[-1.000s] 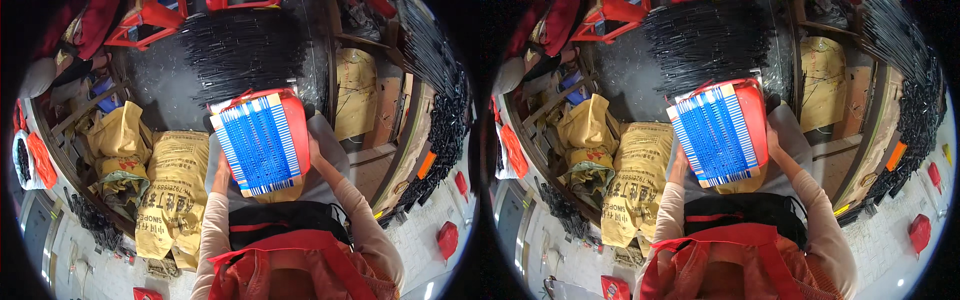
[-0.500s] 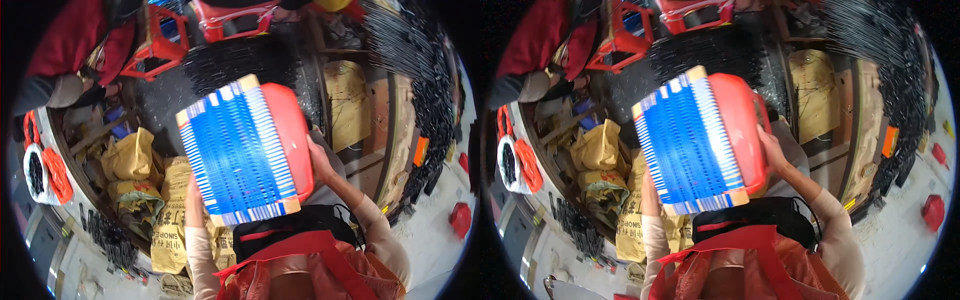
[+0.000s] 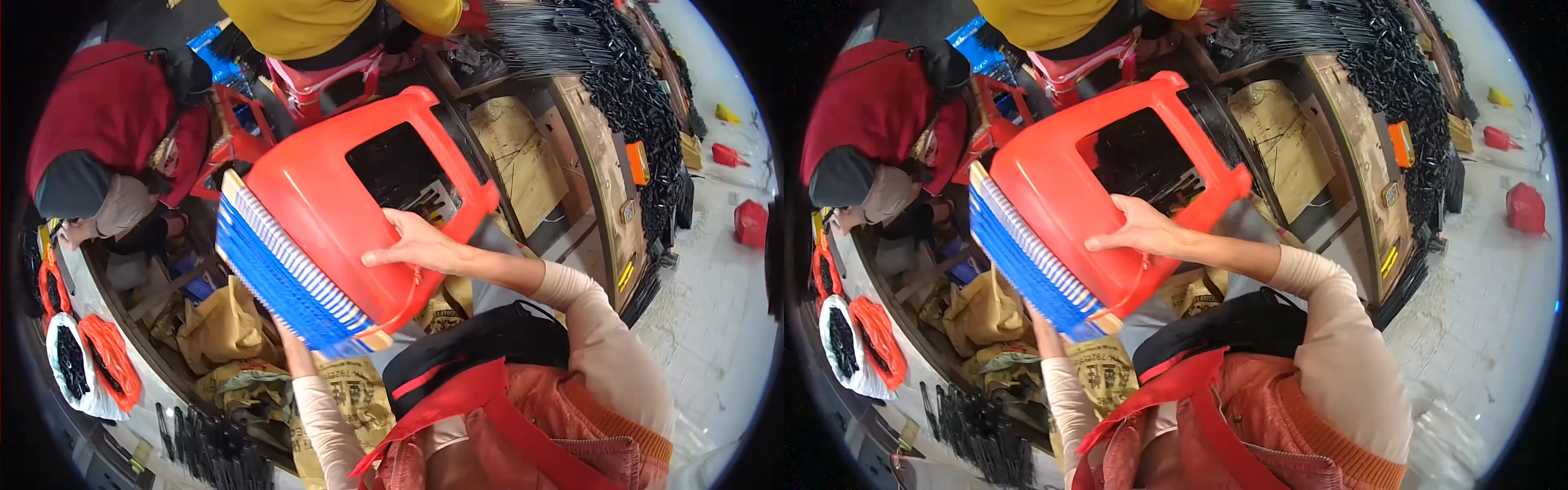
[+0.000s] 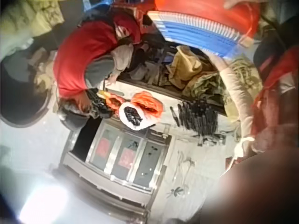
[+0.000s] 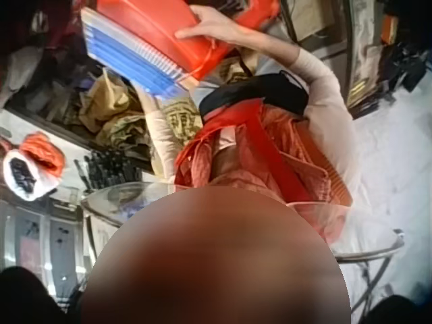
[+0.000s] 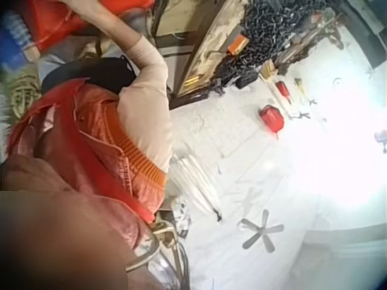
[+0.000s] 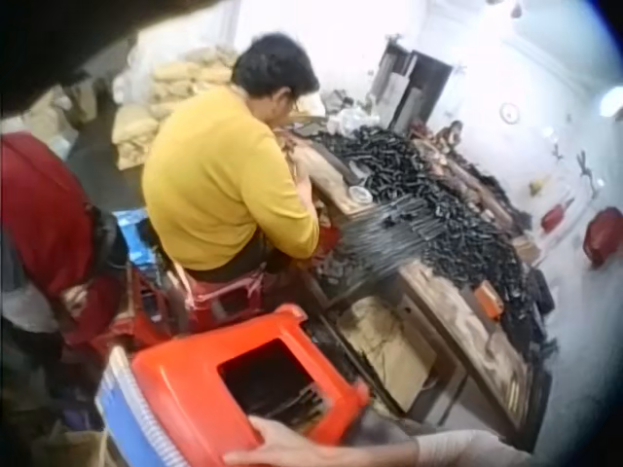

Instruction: Arranging and sorting long black flexible rods onto a circular assembly table.

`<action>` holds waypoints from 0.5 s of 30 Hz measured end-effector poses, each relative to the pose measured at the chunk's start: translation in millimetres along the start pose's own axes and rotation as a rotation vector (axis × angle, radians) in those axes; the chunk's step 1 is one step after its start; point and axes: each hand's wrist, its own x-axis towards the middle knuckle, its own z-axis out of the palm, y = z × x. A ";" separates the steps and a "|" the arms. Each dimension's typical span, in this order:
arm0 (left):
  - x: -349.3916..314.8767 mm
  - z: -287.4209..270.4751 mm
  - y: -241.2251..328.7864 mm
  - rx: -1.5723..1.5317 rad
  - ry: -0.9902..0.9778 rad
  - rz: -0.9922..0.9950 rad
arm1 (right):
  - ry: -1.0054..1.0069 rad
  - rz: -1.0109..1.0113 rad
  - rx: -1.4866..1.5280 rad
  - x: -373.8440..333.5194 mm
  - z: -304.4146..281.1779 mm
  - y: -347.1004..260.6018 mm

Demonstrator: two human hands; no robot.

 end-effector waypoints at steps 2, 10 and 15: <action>20.0 -29.9 -21.6 -0.043 0.019 -0.117 | 0.071 -0.096 -0.122 -4.3 11.0 10.2; -32.5 -171.4 -84.7 0.002 0.301 -0.358 | 0.367 0.046 -0.603 21.0 -31.6 52.1; -112.5 -195.9 -106.8 0.351 0.555 -0.414 | 0.497 0.141 -0.745 -19.0 -92.9 81.9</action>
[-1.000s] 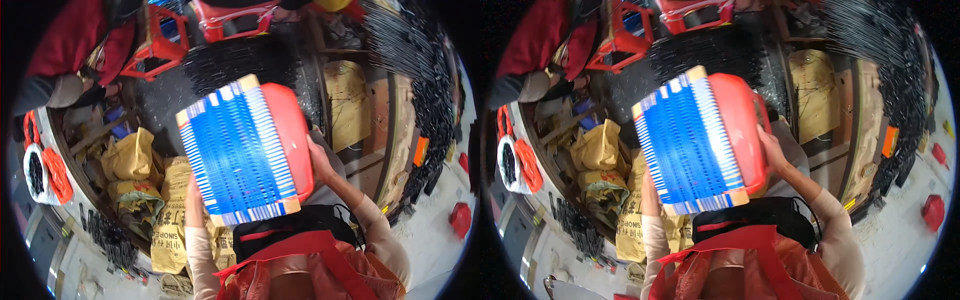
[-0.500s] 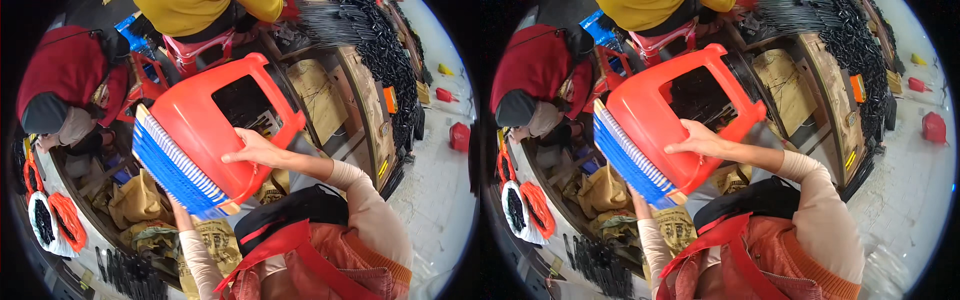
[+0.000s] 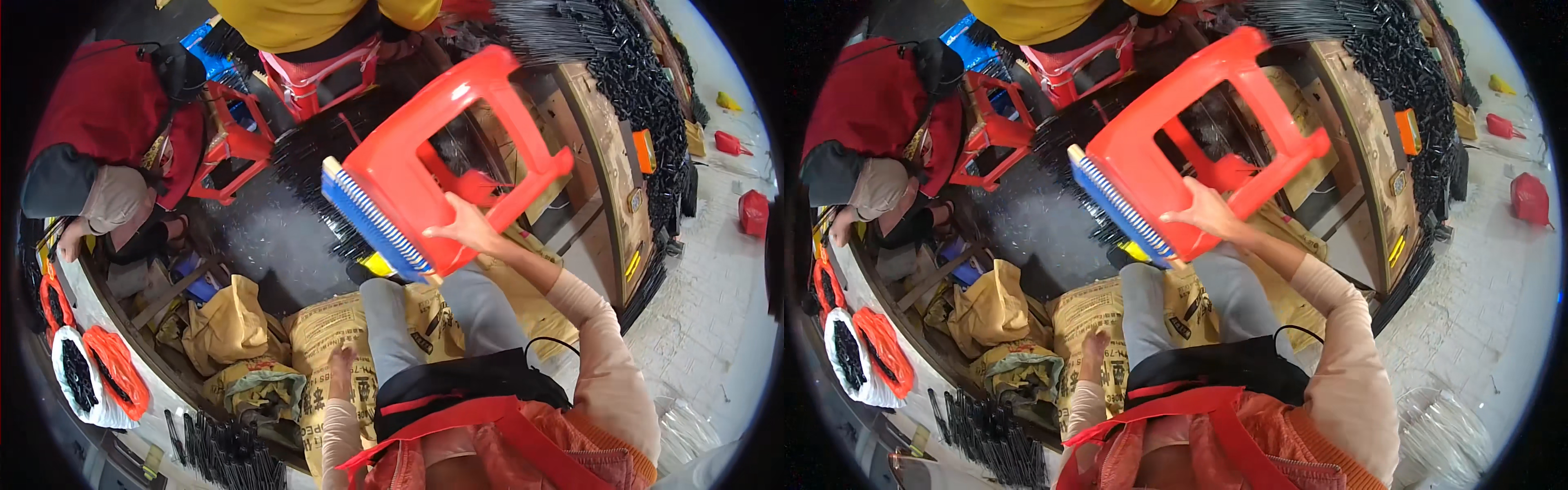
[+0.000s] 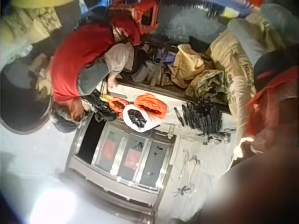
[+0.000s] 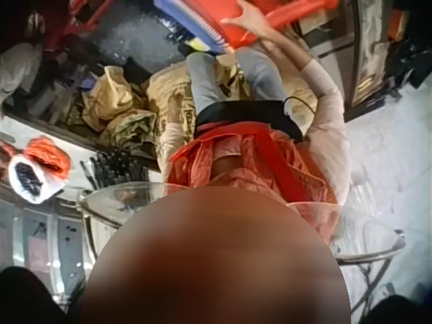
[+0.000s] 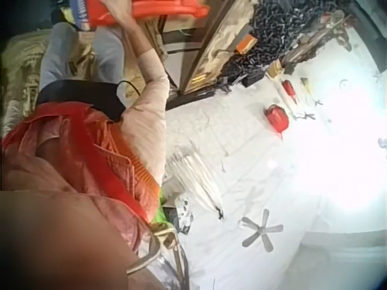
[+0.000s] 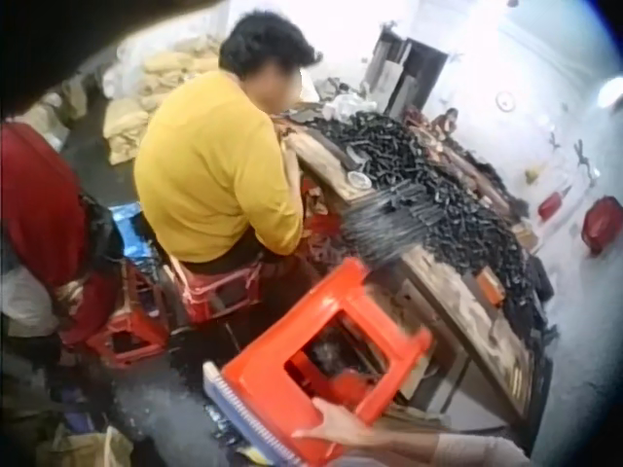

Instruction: Arranging and sorting long black flexible rods onto a circular assembly table.

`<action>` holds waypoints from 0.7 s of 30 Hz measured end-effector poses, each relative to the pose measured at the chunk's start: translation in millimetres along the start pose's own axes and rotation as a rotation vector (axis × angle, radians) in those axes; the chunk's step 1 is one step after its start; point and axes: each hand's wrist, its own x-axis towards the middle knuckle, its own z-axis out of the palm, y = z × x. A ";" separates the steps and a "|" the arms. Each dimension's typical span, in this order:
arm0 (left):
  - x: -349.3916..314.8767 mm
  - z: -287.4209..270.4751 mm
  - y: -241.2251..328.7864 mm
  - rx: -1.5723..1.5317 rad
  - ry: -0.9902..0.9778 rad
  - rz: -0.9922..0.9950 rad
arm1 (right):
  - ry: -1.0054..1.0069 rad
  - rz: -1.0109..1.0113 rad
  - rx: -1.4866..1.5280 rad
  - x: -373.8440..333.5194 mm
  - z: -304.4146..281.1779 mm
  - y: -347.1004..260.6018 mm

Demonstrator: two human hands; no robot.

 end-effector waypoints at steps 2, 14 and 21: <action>-11.6 -5.6 -12.3 0.124 0.110 0.012 | 0.009 -0.040 0.067 4.1 -10.7 30.5; -63.8 7.3 -88.3 0.641 0.257 -0.102 | 0.369 -0.025 0.081 72.0 -102.8 217.7; -85.1 72.4 -104.1 0.769 0.283 0.069 | 0.322 -0.007 0.023 115.1 -209.2 295.6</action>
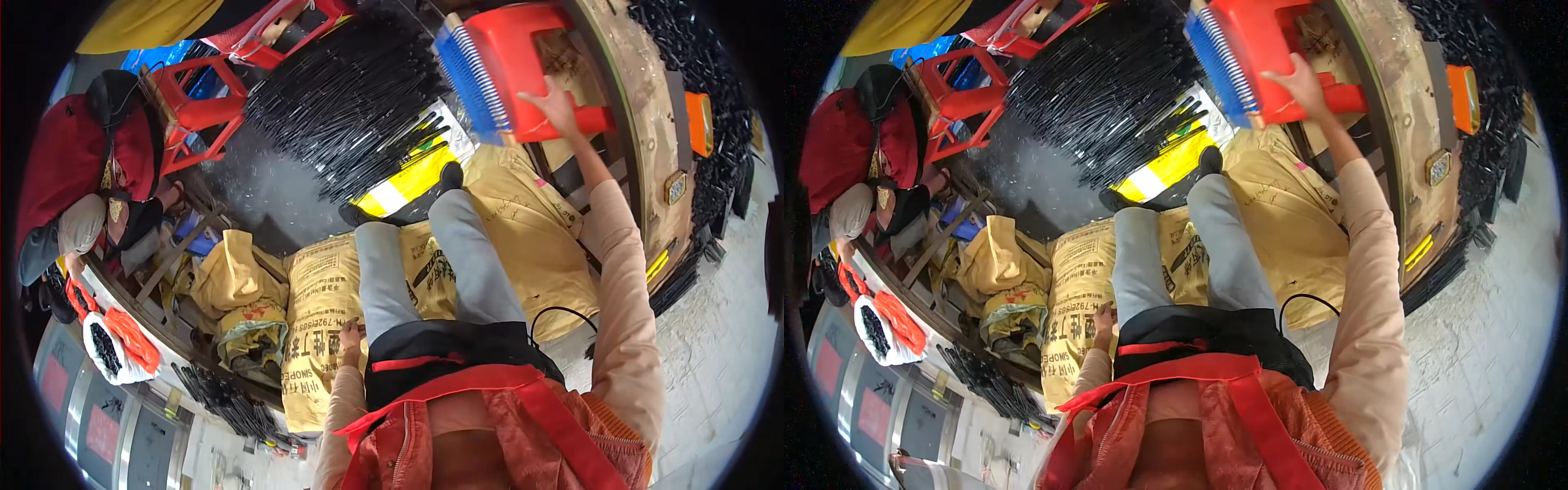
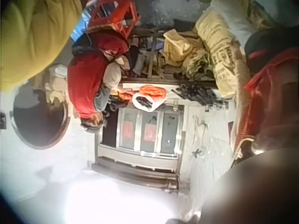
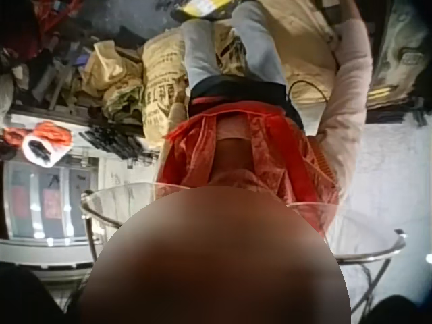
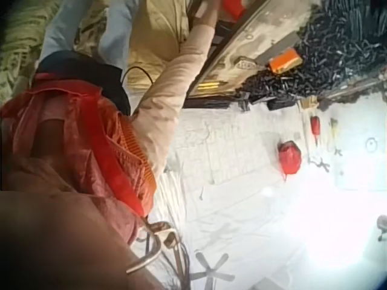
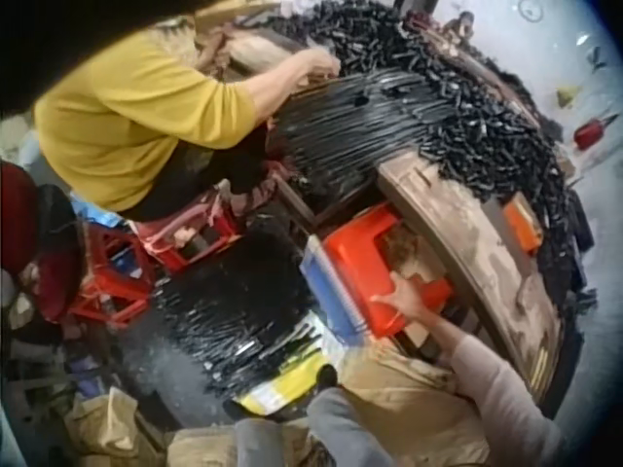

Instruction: Arranging and sorting long black flexible rods onto a circular assembly table.

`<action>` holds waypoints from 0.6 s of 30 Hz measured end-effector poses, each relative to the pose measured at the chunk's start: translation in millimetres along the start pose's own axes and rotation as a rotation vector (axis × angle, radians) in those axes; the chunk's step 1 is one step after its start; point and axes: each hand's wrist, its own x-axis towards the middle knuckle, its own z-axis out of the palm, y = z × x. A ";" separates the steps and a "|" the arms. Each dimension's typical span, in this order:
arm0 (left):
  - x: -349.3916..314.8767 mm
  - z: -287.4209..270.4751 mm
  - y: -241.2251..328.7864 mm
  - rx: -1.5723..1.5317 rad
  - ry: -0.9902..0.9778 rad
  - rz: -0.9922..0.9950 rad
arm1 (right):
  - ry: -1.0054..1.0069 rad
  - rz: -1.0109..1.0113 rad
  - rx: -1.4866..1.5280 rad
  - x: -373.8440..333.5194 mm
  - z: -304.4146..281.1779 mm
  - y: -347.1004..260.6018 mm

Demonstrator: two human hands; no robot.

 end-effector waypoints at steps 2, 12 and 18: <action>-2.2 9.1 0.7 -0.002 0.027 0.013 | 0.043 -0.119 0.003 31.0 -13.1 37.9; -28.7 19.5 -58.5 0.466 0.380 0.273 | 0.276 0.244 -0.426 108.1 -34.3 146.7; -3.9 9.5 -115.4 0.361 0.387 0.170 | 0.575 -0.199 -0.258 42.1 91.1 82.9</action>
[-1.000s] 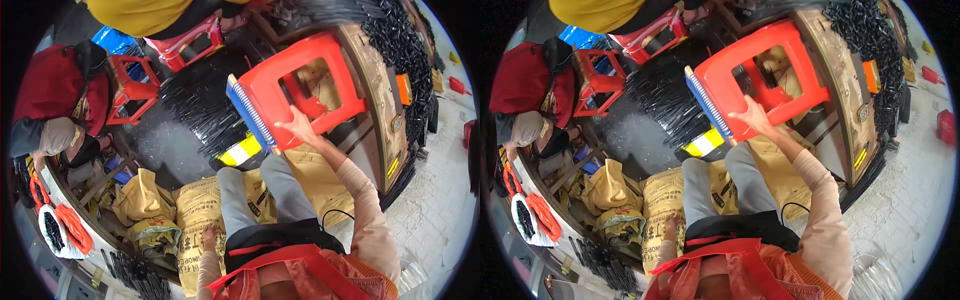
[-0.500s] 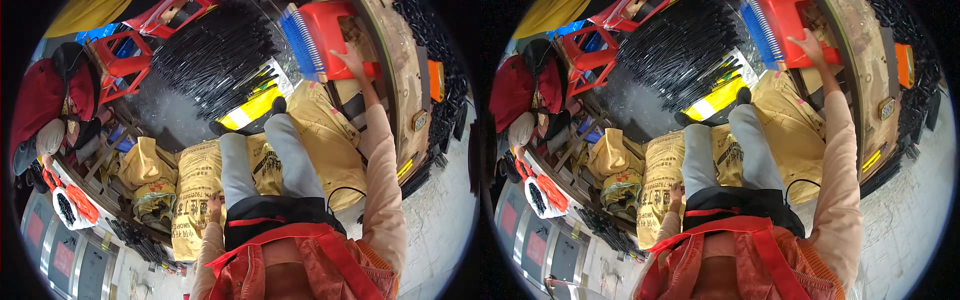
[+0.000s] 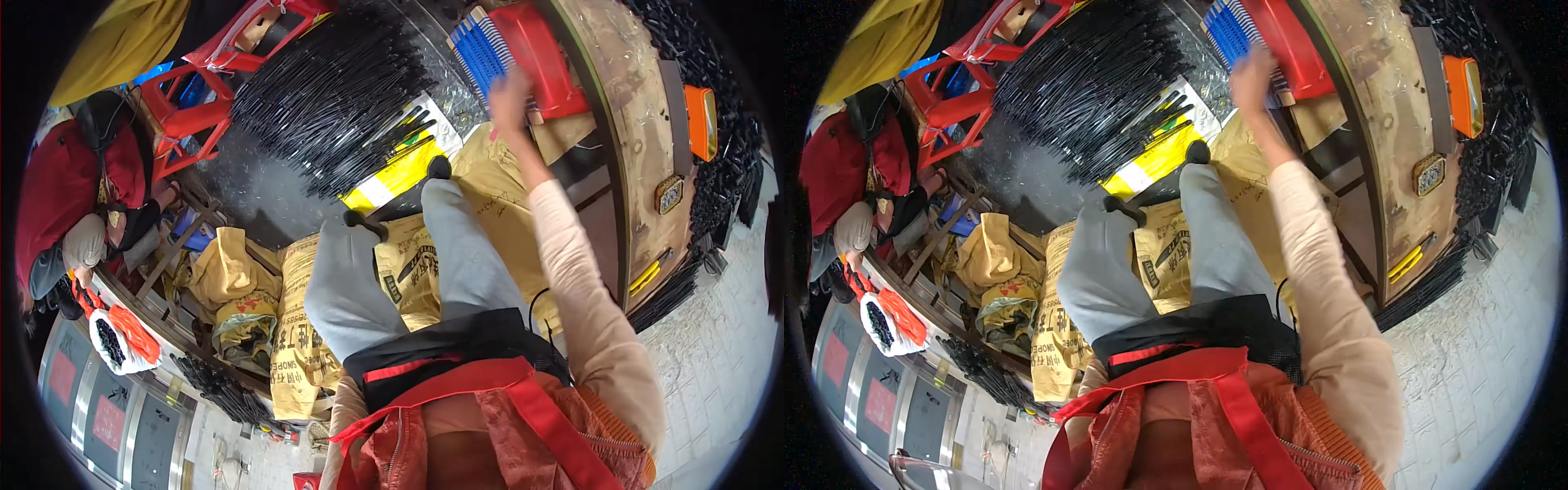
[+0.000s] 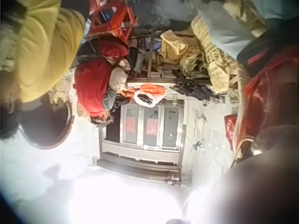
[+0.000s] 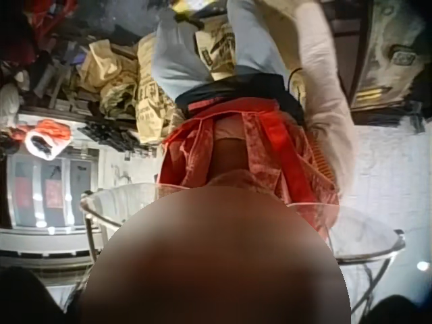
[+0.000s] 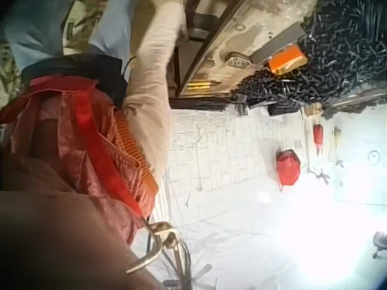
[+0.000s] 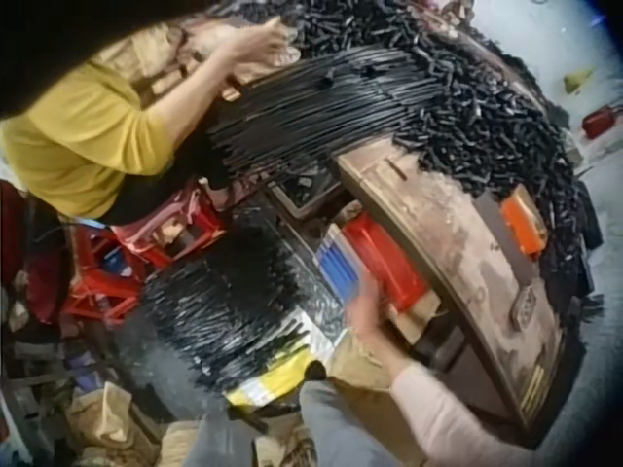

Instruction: Arranging and sorting long black flexible rods onto a circular assembly table.

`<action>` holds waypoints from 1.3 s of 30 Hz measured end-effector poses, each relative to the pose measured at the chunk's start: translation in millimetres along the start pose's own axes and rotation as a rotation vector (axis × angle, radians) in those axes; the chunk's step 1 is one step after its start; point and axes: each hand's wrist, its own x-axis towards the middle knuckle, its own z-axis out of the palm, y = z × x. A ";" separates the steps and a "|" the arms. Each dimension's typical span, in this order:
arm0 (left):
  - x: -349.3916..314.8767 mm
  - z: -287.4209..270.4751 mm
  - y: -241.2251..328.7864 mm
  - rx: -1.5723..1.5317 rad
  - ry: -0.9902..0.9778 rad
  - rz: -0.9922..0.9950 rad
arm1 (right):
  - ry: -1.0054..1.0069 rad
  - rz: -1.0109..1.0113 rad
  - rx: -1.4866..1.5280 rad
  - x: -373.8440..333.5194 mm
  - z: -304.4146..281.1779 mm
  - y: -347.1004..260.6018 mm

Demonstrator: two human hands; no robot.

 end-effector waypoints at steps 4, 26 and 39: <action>51.5 -9.0 21.6 -0.803 -0.166 -0.160 | -0.340 0.554 0.547 -137.7 67.8 -144.9; -1.5 24.4 349.7 -0.451 -1.133 0.310 | -1.650 0.181 0.596 -288.7 -69.6 -202.5; -54.7 10.1 362.2 -0.505 -0.620 0.363 | -1.815 -0.087 0.304 -275.1 -390.8 -166.0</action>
